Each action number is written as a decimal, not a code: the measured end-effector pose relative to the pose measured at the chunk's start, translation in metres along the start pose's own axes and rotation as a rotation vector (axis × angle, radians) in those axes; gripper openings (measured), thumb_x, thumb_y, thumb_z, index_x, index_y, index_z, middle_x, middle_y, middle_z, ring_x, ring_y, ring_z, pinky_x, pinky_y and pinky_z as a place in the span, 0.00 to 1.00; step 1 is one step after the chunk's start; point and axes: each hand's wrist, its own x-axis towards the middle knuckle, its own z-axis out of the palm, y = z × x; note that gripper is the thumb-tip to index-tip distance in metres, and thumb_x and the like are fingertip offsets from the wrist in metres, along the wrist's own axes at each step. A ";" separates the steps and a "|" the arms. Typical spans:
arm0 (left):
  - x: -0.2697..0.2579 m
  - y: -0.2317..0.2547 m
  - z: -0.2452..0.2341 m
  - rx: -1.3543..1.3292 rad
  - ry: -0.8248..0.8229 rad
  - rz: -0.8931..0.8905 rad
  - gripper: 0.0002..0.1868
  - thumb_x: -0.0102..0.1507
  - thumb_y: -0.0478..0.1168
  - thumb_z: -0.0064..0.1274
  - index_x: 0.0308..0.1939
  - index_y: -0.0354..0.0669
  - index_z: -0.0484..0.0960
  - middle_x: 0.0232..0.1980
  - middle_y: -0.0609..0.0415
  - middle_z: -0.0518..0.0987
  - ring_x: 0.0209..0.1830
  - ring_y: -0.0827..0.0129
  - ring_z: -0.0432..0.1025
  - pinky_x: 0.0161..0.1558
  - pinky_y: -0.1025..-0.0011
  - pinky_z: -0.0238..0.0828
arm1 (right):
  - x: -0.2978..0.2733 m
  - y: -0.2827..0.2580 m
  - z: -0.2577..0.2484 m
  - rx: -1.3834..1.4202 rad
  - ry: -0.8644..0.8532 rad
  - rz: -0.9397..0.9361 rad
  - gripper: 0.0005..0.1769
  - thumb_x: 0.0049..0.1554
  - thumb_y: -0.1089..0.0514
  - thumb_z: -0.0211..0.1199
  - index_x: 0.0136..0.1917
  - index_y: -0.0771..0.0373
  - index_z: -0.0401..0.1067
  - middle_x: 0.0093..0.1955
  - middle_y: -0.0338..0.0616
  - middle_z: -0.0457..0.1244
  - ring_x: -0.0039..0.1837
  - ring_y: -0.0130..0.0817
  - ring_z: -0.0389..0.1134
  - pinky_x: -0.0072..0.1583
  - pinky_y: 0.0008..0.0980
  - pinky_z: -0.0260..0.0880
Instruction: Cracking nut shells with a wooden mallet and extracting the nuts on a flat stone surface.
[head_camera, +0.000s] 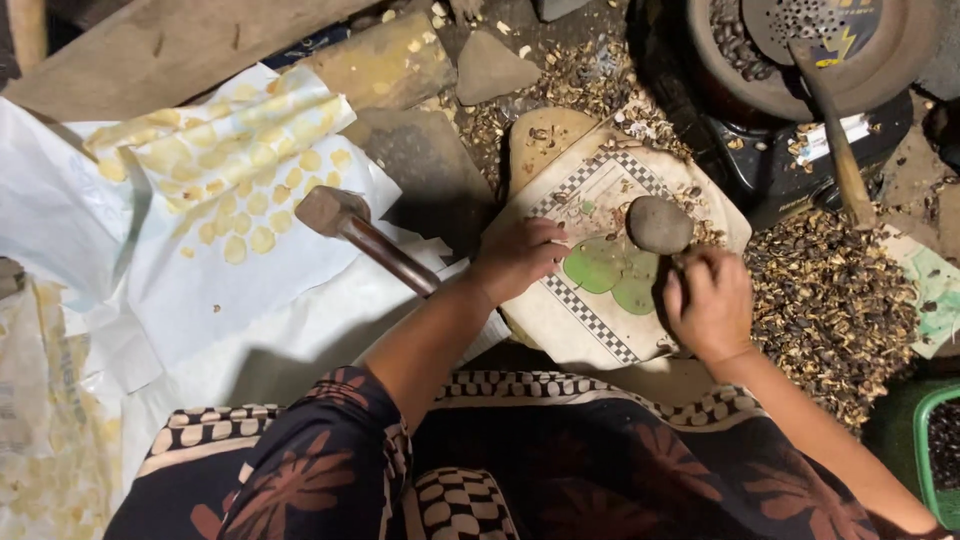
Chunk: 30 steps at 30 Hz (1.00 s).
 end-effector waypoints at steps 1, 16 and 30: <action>0.004 -0.004 0.001 0.004 0.011 0.013 0.19 0.57 0.37 0.66 0.51 0.48 0.81 0.59 0.56 0.77 0.65 0.56 0.68 0.67 0.61 0.65 | 0.013 -0.014 -0.022 0.068 0.144 -0.030 0.17 0.60 0.60 0.64 0.61 0.65 0.69 0.64 0.58 0.60 0.66 0.54 0.64 0.66 0.47 0.69; 0.045 0.036 0.021 -0.064 0.193 -0.448 0.10 0.57 0.36 0.64 0.43 0.47 0.87 0.55 0.55 0.77 0.59 0.57 0.70 0.61 0.63 0.69 | 0.056 -0.049 -0.061 0.082 -0.285 0.208 0.33 0.65 0.48 0.59 0.77 0.61 0.54 0.64 0.65 0.57 0.53 0.61 0.69 0.53 0.50 0.74; 0.072 0.066 0.013 -0.037 0.098 -0.554 0.06 0.56 0.43 0.67 0.36 0.51 0.87 0.55 0.58 0.76 0.62 0.59 0.67 0.67 0.60 0.61 | 0.045 -0.040 -0.046 0.002 -0.061 -0.019 0.32 0.62 0.49 0.61 0.74 0.61 0.55 0.59 0.65 0.62 0.55 0.61 0.70 0.52 0.52 0.74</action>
